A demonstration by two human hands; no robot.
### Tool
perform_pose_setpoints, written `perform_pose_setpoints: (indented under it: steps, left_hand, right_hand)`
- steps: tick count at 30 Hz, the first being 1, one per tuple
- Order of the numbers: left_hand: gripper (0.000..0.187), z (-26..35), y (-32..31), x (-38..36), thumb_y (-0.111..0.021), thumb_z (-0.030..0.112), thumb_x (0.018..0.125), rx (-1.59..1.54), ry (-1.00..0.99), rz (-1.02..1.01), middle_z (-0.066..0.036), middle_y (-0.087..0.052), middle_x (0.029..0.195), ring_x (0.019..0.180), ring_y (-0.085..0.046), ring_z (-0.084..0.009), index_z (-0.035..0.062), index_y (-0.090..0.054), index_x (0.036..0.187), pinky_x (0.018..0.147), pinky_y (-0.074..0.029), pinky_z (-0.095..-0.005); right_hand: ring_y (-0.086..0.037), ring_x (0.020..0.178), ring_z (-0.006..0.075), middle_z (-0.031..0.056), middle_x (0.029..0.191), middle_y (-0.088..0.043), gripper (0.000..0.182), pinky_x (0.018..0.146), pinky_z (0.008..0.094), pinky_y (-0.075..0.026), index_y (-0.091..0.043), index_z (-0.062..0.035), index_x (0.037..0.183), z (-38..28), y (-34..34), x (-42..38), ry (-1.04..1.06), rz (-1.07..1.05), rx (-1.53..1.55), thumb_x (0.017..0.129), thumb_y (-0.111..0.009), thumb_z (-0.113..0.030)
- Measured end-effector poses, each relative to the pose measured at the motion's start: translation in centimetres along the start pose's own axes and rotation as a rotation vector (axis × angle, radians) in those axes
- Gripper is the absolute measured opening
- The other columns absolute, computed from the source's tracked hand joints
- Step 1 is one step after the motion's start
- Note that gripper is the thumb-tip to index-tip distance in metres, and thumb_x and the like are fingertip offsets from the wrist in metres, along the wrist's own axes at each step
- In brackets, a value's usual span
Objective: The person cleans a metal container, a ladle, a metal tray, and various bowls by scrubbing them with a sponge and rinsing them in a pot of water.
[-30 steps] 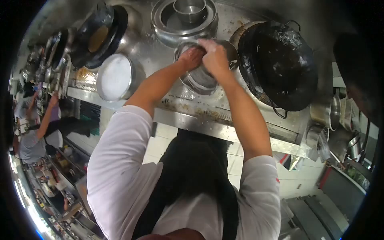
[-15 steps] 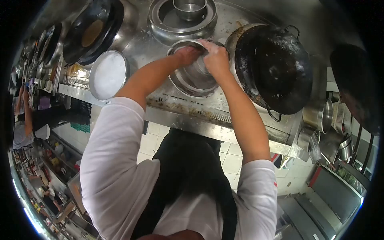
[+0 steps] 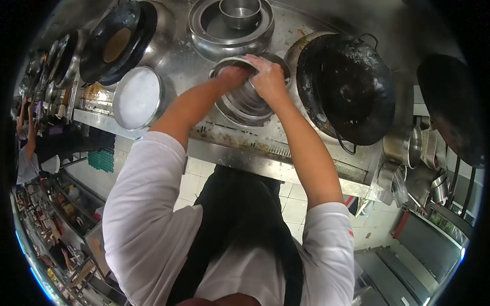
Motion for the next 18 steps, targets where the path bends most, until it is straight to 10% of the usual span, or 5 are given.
perform_pose_setpoints:
  steps: [3,10,15,18]
  left_hand:
    - [0.052,0.7,-1.2,-1.3,-0.052,0.038,0.090,-0.133,0.102,0.135,-0.012,-0.051,0.138,0.129,-0.047,-0.0236,0.0139,-0.050,0.135,0.108,-0.034,-0.0404]
    - [0.056,11.7,2.9,-5.0,-0.047,0.047,0.094,-1.642,0.203,0.357,-0.021,-0.054,0.130,0.125,-0.049,-0.0330,0.0062,-0.052,0.131,0.107,-0.034,-0.0396]
    - [0.053,4.9,8.1,-15.5,-0.068,0.041,0.079,-0.363,-0.323,0.422,-0.019,-0.061,0.109,0.106,-0.058,-0.0354,0.0048,-0.058,0.117,0.100,-0.043,-0.0391]
    - [0.061,5.3,5.7,-14.3,-0.073,0.039,0.070,-0.500,-0.189,0.311,-0.019,-0.062,0.105,0.100,-0.061,-0.0378,0.0055,-0.057,0.118,0.096,-0.046,-0.0423]
  right_hand:
    - [-0.060,0.110,0.0323,0.0168,0.119,-0.063,0.056,0.097,0.0359,-0.047,-0.064,-0.0046,0.116,0.0,-1.0,0.3,0.110,-0.012,-0.036,0.066,-0.044,0.010]
    - [-0.065,0.098,0.0354,0.0200,0.101,-0.068,0.050,0.089,0.0363,-0.050,-0.068,-0.0068,0.113,2.6,-1.2,2.0,-0.194,0.014,-0.138,0.068,-0.046,0.003]
    - [-0.064,0.093,0.0389,0.0233,0.099,-0.066,0.049,0.085,0.0407,-0.051,-0.068,-0.0160,0.115,2.0,0.3,6.9,-0.237,-0.352,-0.162,0.070,-0.053,-0.004]
    - [-0.064,0.093,0.0391,0.0217,0.103,-0.066,0.054,0.086,0.0414,-0.050,-0.064,-0.0160,0.121,1.2,-0.2,6.2,-0.126,-0.226,-0.280,0.070,-0.053,-0.001]
Point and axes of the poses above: each hand's wrist, its own x-axis towards the middle knuckle, its own y-axis out of the back of the hand, z = x × y, the point moved 2 cm from there along x, towards the middle knuckle
